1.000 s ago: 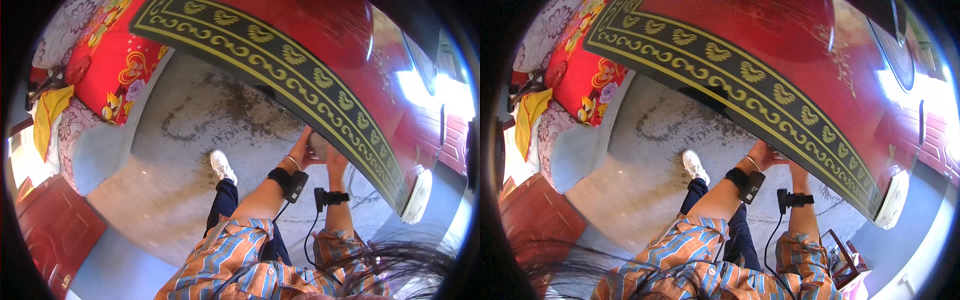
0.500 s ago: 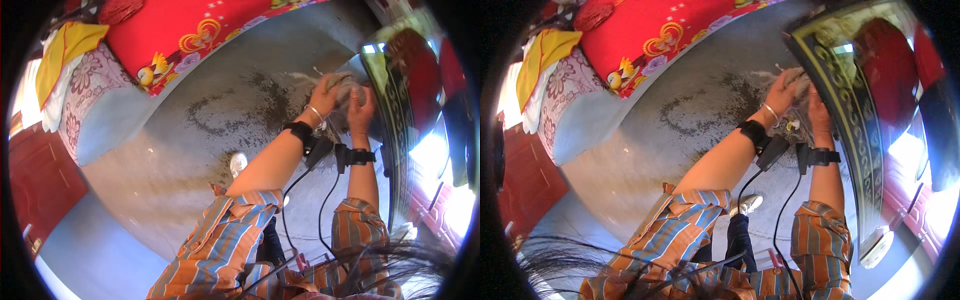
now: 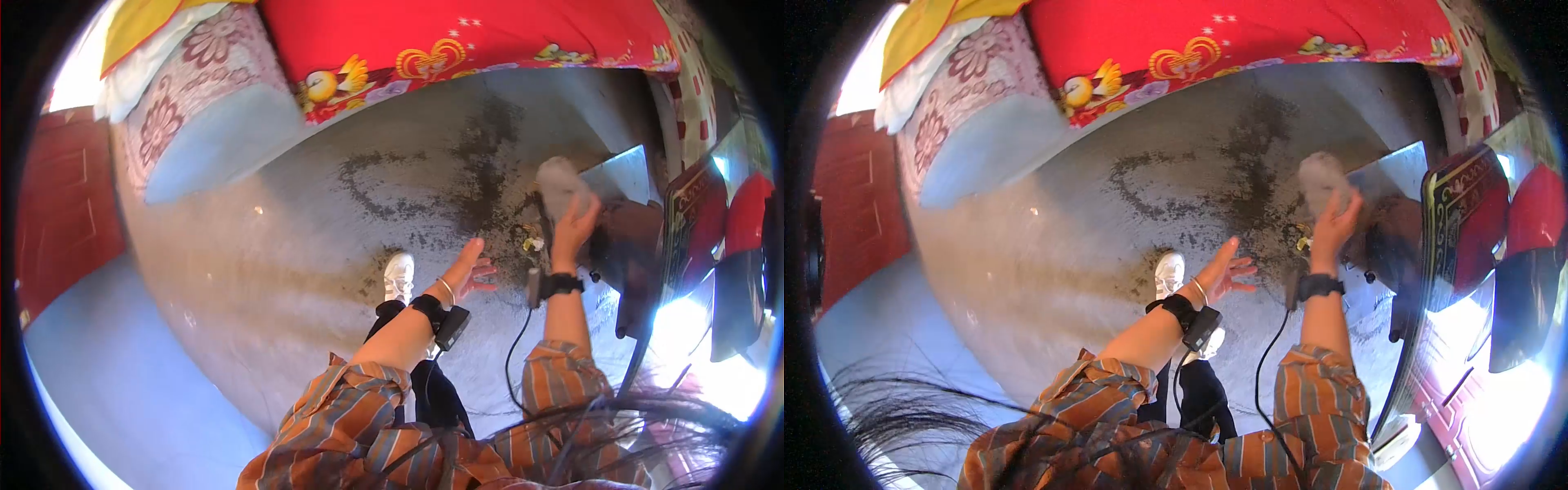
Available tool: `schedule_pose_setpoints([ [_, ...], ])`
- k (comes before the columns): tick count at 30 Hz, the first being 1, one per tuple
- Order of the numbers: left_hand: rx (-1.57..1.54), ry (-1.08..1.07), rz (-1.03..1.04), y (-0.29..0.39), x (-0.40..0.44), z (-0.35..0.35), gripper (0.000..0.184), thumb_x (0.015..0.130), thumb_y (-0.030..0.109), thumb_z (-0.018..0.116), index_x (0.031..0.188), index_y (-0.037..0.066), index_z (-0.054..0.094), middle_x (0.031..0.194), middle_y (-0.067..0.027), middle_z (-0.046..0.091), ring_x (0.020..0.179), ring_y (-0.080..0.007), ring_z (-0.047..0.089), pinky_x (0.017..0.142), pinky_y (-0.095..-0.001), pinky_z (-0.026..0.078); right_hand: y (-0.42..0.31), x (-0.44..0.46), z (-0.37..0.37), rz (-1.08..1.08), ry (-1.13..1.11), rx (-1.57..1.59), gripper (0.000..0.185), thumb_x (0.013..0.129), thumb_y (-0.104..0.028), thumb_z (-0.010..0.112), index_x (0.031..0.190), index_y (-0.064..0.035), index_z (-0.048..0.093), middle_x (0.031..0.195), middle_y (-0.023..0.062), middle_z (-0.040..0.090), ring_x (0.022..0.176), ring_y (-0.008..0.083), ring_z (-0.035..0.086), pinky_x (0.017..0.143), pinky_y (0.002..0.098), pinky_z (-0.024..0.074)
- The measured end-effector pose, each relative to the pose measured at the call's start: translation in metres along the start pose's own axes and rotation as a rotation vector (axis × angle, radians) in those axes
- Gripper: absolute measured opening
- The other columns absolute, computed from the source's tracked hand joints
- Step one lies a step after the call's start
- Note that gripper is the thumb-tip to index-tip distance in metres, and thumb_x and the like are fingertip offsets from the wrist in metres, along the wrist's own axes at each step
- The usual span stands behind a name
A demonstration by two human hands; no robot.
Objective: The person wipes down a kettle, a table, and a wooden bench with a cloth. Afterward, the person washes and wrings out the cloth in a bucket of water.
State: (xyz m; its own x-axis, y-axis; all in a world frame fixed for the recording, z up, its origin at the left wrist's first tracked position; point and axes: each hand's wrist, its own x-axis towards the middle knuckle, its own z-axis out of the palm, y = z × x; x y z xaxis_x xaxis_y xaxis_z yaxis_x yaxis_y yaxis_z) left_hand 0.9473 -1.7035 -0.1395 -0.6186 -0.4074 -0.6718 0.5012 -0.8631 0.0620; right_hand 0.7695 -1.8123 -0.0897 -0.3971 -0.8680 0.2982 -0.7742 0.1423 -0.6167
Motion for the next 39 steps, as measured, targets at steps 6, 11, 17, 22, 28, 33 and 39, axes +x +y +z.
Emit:
schedule_pose_setpoints([
  [6, -0.272, 0.173, 0.258, 0.04, -0.058, -0.039, 0.08, 0.073, 0.056, 0.053, 0.13, 0.008, 0.022, 0.128, -0.0204, 0.031, 0.11, -0.0317, 0.042, 0.083, -0.0456, 0.043, -0.073, -0.142, 0.021, -0.511, -0.547, 0.377, 0.026, 0.077, -0.009, 0.056, 0.1, -0.0009, 0.048, 0.099, 0.0142, 0.052, 0.094, 0.0291, 0.05, 0.084, 0.0363, 0.0383],
  [11, -0.412, 0.086, 0.584, 0.028, -0.171, -0.09, 0.032, 0.082, 0.03, 0.049, 0.101, 0.005, 0.054, 0.094, -0.0105, 0.059, 0.086, -0.0218, 0.058, 0.077, -0.0343, 0.047, -0.178, -0.197, 0.014, -0.702, -0.814, 0.67, 0.024, 0.072, -0.012, 0.06, 0.092, -0.0024, 0.049, 0.09, 0.0181, 0.054, 0.084, 0.0343, 0.053, 0.073, 0.0379, 0.0434],
  [17, -0.329, 0.645, 1.31, 0.008, -0.299, -0.123, 0.027, 0.08, 0.015, 0.048, 0.104, 0.002, 0.052, 0.095, -0.0093, 0.058, 0.085, -0.0207, 0.057, 0.073, -0.032, 0.048, -0.311, -0.278, 0.013, -0.214, -1.094, 0.782, 0.031, 0.08, -0.029, 0.053, 0.09, 0.0003, 0.048, 0.078, 0.0208, 0.056, 0.077, 0.0374, 0.054, 0.068, 0.0388, 0.0434],
  [22, 0.194, 1.317, 1.628, -0.007, -0.428, -0.114, 0.031, 0.068, -0.001, 0.045, 0.098, -0.003, 0.053, 0.087, -0.0106, 0.059, 0.081, -0.0176, 0.054, 0.073, -0.0289, 0.044, -0.377, -0.356, 0.048, -1.033, -0.65, 0.644, 0.028, 0.084, -0.015, 0.044, 0.108, -0.0001, 0.049, 0.096, 0.0236, 0.053, 0.085, 0.0366, 0.052, 0.072, 0.0405, 0.0409],
  [28, 0.471, 1.314, 1.97, 0.007, -0.511, -0.086, 0.031, 0.066, 0.002, 0.053, 0.097, -0.001, 0.054, 0.083, -0.0087, 0.06, 0.079, -0.0167, 0.055, 0.073, -0.0276, 0.044, -0.483, -0.33, -0.015, -0.234, -1.578, 1.142, 0.023, 0.087, -0.017, 0.045, 0.105, -0.0033, 0.049, 0.101, 0.0121, 0.053, 0.084, 0.021, 0.054, 0.067, 0.036, 0.043],
  [33, 0.573, 1.184, 2.158, 0.007, -0.562, -0.079, 0.04, 0.069, -0.001, 0.058, 0.108, 0.001, 0.049, 0.093, -0.0086, 0.058, 0.086, -0.0173, 0.055, 0.078, -0.0291, 0.043, -0.517, -0.345, -0.03, 0.117, -1.941, 1.617, 0.031, 0.086, -0.023, 0.049, 0.108, -0.0023, 0.045, 0.099, 0.0058, 0.054, 0.09, 0.0143, 0.052, 0.077, 0.0309, 0.0421],
  [39, 0.094, 1.44, 1.717, -0.125, -0.647, -0.199, 0.076, 0.072, 0.008, 0.063, 0.132, 0.008, 0.016, 0.112, -0.0137, 0.048, 0.1, -0.02, 0.049, 0.083, -0.0295, 0.041, -0.553, -0.502, -0.044, -0.016, -2.32, 1.196, 0.033, 0.078, -0.02, 0.059, 0.103, -0.0022, 0.049, 0.11, 0.0077, 0.05, 0.102, 0.0174, 0.048, 0.086, 0.0305, 0.0393],
])
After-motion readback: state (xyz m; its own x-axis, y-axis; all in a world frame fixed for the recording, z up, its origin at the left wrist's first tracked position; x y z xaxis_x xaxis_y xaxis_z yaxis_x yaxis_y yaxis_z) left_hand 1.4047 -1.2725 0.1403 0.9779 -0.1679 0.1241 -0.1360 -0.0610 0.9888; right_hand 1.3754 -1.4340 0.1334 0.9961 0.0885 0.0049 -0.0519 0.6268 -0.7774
